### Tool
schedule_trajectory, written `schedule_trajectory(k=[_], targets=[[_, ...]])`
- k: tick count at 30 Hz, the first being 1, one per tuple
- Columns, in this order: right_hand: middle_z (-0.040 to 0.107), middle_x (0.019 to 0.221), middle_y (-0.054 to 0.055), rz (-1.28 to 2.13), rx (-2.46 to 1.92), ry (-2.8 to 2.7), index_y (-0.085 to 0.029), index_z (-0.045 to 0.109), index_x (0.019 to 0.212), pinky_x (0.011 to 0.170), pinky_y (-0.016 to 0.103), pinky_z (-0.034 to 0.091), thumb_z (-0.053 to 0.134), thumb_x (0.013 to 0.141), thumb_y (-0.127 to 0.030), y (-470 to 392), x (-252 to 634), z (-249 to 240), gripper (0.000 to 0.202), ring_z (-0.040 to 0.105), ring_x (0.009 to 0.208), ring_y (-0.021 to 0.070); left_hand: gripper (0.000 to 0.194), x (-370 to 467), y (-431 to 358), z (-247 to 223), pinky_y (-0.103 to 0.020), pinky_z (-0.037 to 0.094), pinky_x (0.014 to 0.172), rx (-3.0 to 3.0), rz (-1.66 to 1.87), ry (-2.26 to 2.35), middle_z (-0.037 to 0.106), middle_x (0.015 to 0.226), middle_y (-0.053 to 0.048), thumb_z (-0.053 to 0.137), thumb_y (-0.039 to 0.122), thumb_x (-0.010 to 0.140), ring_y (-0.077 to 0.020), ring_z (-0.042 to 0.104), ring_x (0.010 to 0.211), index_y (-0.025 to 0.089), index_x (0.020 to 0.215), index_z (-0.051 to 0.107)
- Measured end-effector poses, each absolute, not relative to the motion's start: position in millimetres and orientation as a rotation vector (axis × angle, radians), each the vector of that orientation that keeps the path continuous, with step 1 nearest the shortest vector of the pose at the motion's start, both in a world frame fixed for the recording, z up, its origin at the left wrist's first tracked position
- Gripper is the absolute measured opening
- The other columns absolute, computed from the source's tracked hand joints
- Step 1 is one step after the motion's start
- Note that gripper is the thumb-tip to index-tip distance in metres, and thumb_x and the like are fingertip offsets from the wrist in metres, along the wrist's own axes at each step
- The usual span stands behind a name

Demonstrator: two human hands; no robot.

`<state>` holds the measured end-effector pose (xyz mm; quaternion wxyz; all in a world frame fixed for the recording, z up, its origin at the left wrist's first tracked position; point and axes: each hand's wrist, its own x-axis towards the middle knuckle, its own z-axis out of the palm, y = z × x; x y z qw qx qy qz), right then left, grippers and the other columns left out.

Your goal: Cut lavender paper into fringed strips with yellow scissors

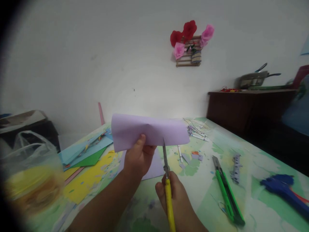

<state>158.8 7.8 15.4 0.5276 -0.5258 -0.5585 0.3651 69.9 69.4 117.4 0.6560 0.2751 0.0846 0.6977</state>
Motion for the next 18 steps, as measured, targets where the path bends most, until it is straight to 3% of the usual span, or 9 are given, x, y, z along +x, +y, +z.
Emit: schedule_trajectory(k=[5, 18], targets=[[0.042, 0.065, -0.004, 0.861, -1.262, -1.342, -0.024, 0.044, 0.076, 0.048, 0.026, 0.036, 0.049, 0.079, -0.061, 7.2, 157.8, 15.7, 0.037, 0.041, 0.056, 0.0136, 0.031, 70.6, 67.5, 118.6, -0.029, 0.053, 0.082, 0.618, 1.591, 0.186, 0.070, 0.090, -0.002, 0.068, 0.012, 0.072, -0.0159, 0.066, 0.089, 0.021, 0.102, 0.064], [0.048, 0.061, -0.003, 0.797, -1.243, -1.360, -0.024, 0.045, 0.072, 0.051, 0.027, 0.041, 0.054, 0.078, -0.055, 3.4, 152.7, 14.8, 0.033, 0.047, 0.056, 0.0141, 0.036, 72.8, 63.6, 116.3, -0.032, 0.050, 0.091, 0.555, 1.665, 0.245, 0.069, 0.097, -0.001, 0.066, 0.010, 0.074, -0.0170, 0.063, 0.100, 0.025, 0.108, 0.062]])
